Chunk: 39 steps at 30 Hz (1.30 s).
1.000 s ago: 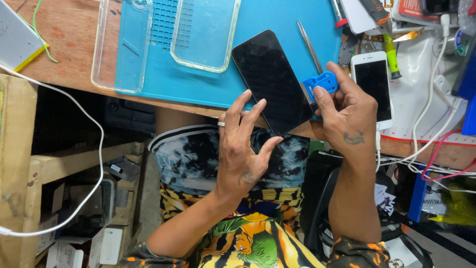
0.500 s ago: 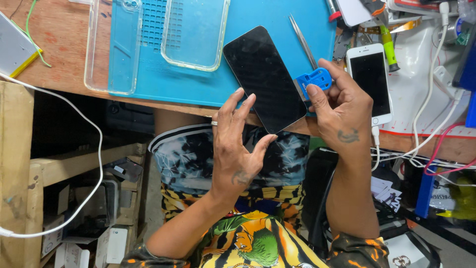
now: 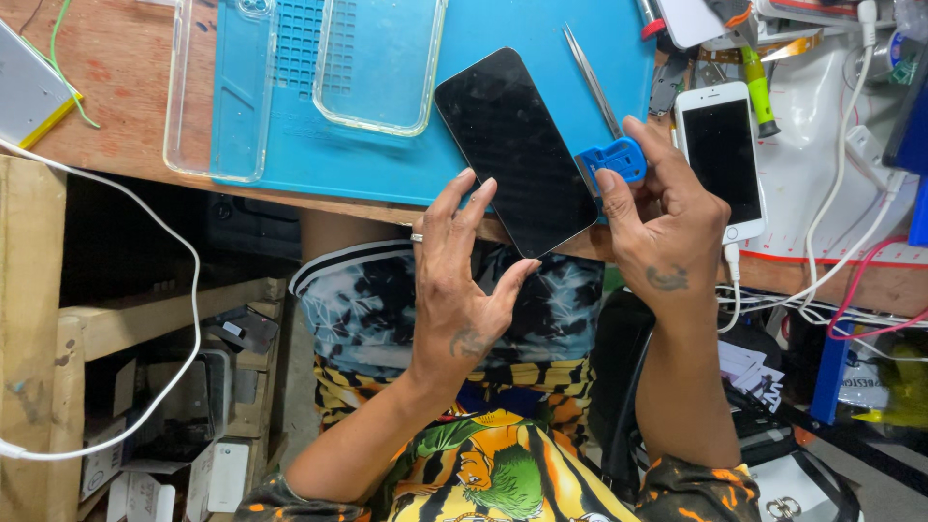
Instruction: The person assembles a smartphone by aligning the back cover with the chassis, securing it, and then using a blue plastic pry tool to separate the screen from the frame. The person handles the phone, back cover, and pry tool throughout the process.
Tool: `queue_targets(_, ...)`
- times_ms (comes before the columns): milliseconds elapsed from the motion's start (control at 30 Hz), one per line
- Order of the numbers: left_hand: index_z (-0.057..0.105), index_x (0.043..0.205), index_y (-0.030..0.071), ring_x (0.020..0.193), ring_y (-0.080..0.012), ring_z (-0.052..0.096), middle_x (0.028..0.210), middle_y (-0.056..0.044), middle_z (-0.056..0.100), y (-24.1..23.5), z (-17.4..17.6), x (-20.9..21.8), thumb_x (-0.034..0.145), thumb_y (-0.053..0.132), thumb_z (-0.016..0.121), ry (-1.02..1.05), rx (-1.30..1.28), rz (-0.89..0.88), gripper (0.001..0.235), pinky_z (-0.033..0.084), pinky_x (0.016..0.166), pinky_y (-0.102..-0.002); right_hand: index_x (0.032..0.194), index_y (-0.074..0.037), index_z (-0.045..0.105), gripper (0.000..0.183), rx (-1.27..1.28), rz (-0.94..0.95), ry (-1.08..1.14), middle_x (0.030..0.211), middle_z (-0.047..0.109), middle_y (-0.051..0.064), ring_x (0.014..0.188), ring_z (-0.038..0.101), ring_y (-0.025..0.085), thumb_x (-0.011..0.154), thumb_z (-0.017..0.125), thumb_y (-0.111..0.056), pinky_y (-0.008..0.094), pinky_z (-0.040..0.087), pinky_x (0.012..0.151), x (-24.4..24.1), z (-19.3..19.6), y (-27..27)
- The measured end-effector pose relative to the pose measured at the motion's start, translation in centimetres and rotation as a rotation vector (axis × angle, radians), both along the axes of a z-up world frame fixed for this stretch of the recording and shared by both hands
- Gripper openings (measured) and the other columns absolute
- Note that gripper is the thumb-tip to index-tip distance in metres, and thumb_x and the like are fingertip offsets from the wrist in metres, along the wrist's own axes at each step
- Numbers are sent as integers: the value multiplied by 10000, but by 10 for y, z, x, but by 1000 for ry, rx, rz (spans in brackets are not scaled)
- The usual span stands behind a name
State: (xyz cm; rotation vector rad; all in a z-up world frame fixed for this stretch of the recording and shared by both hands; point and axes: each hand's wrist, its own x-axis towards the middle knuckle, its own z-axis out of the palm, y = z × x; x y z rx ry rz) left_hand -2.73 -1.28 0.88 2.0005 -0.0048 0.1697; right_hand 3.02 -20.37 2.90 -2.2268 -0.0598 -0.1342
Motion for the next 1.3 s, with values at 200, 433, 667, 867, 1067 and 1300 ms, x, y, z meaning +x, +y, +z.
queue_targets(200,494,1481,71,1452,-350,437,1549,-150,453,1,2,1,796,132,877,14,4,2,788,385,1216,-463,1450,-3,616,436,-33,-27,0,1002,763,105,810,672,79,1046,754,-90,224,537,701,-3,7,5)
queue_targets(433,489,1483,61,1451,-349,447,1553,-153,449,2,3,1,807,123,873,14,-24,-1,780,390,1217,-462,1444,-21,620,424,-176,5,-59,997,768,146,813,742,129,1049,760,-90,260,573,694,-2,12,11)
queue_targets(667,472,1501,78,1453,-345,440,1565,-149,422,1,1,0,828,157,862,48,-52,-18,782,399,1211,-475,1434,-17,633,412,-344,44,-176,1009,743,198,846,757,233,1048,766,-71,325,559,697,-6,12,16)
queue_targets(867,459,1510,72,1482,-326,432,1571,-147,426,2,-1,0,842,176,858,28,-27,-14,786,309,1262,-529,1406,-29,636,366,-377,49,-133,950,739,187,864,755,209,1073,781,-75,319,564,728,-6,15,14)
queue_targets(1067,459,1511,66,1475,-324,436,1564,-154,435,-1,-1,-1,840,146,845,26,-18,1,778,292,1258,-523,1435,-3,606,450,128,-51,203,938,720,34,729,655,40,1015,738,-99,194,526,640,7,13,6)
queue_targets(1300,440,1522,63,1482,-324,431,1565,-151,437,-2,-2,0,836,138,846,21,-25,-1,801,305,1261,-514,1426,7,616,437,109,-64,207,975,714,32,784,640,48,1015,717,-100,192,519,691,7,12,3)
